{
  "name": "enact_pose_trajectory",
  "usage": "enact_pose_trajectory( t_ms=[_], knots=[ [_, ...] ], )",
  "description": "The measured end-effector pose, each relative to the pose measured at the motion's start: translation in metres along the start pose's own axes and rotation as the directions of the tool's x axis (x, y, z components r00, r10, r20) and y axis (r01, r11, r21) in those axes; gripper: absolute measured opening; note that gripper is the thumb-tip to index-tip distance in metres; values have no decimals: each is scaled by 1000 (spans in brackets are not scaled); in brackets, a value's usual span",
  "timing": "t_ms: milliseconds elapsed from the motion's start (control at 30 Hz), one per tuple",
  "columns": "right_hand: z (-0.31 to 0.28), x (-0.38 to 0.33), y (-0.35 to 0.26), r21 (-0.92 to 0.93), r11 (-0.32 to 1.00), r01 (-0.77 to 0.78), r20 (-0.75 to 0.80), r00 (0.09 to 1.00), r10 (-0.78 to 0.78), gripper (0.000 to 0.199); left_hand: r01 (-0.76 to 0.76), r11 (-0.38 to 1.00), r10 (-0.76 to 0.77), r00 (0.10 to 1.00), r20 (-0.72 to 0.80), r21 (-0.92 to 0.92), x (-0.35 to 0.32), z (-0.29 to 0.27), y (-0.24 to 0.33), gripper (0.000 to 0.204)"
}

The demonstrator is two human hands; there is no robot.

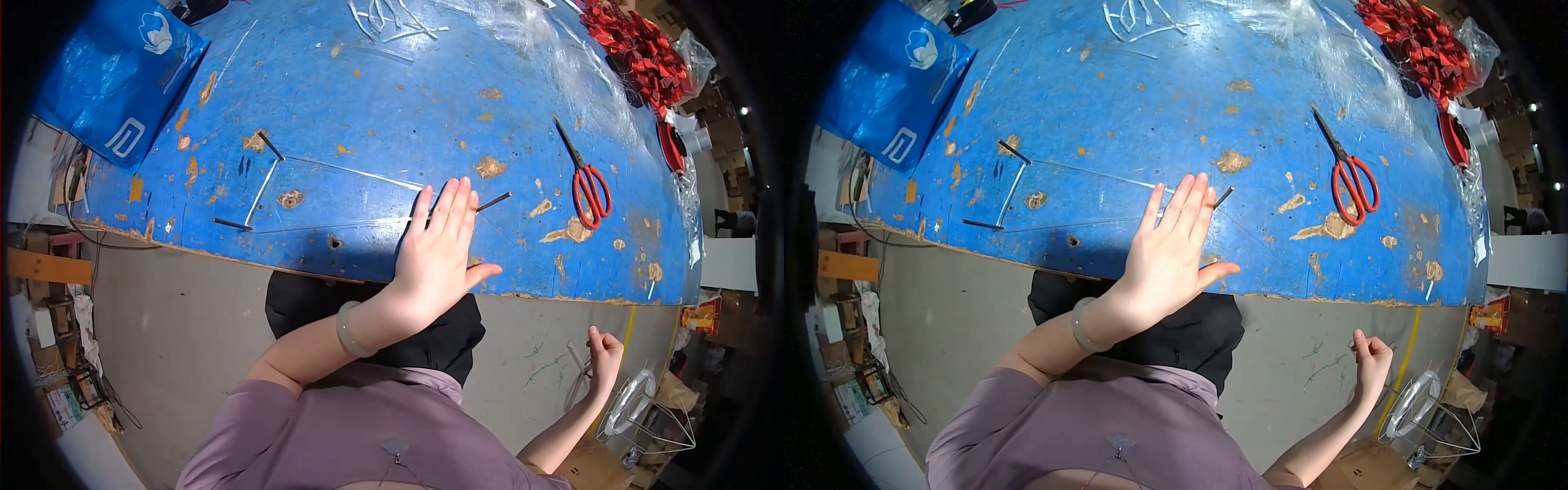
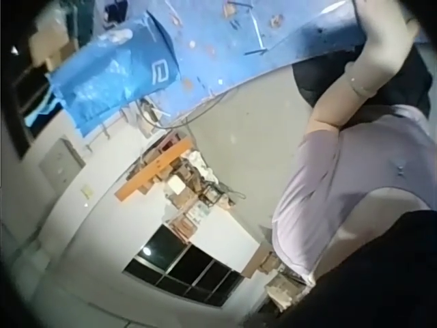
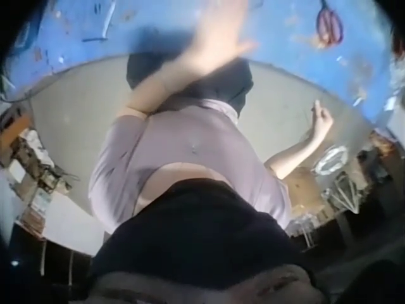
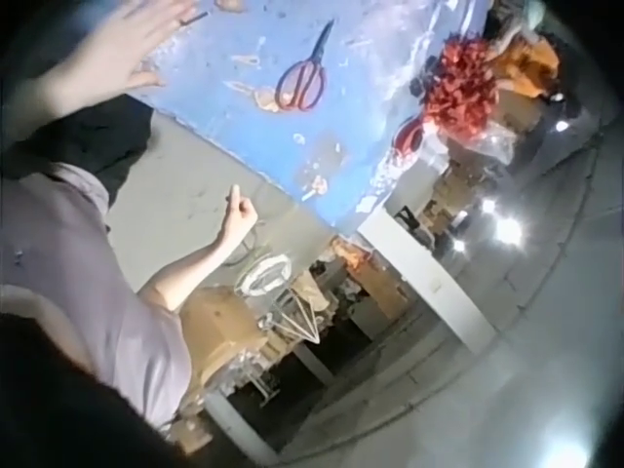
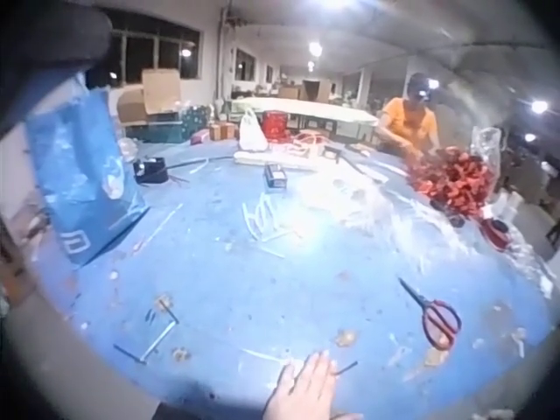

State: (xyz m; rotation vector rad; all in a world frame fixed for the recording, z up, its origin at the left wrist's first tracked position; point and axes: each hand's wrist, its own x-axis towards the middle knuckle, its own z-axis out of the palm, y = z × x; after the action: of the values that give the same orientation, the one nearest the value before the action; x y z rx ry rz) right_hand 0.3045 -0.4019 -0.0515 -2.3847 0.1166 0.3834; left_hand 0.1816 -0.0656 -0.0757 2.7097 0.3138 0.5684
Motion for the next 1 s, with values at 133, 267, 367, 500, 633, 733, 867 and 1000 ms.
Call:
enact_pose_trajectory(
  t_ms=[133,267,367,500,633,733,867,1000],
  knots=[
    [-3,-7,6,-5,1000,-23,7,1000,23,32,7,998,-8,1000,-18,-57,-3,1,-2,80],
    [-12,-13,24,-8,1000,-21,-20,1000,20,31,16,996,-23,997,-69,-92,-3,-3,-5,80],
    [-22,-21,45,-4,1000,-22,-34,999,22,31,70,995,-76,994,-73,-74,-8,-16,-5,80],
    [-29,-27,58,20,1000,-20,-23,1000,20,31,169,985,-170,985,-40,-26,-14,-21,-6,80],
    [-25,-21,56,24,1000,-2,8,1000,2,32,197,979,-197,980,-13,-47,-17,-25,-9,79],
    [-20,-9,59,-27,998,52,23,998,-51,32,215,975,-216,976,-18,-52,-18,-42,-13,79],
    [-37,-4,99,-31,998,52,27,998,-51,31,276,958,-273,961,-54,73,-25,-65,-39,78],
    [-22,-29,37,-168,986,26,40,999,-20,29,421,900,-386,891,-240,114,-40,-68,-72,79]
  ],
)
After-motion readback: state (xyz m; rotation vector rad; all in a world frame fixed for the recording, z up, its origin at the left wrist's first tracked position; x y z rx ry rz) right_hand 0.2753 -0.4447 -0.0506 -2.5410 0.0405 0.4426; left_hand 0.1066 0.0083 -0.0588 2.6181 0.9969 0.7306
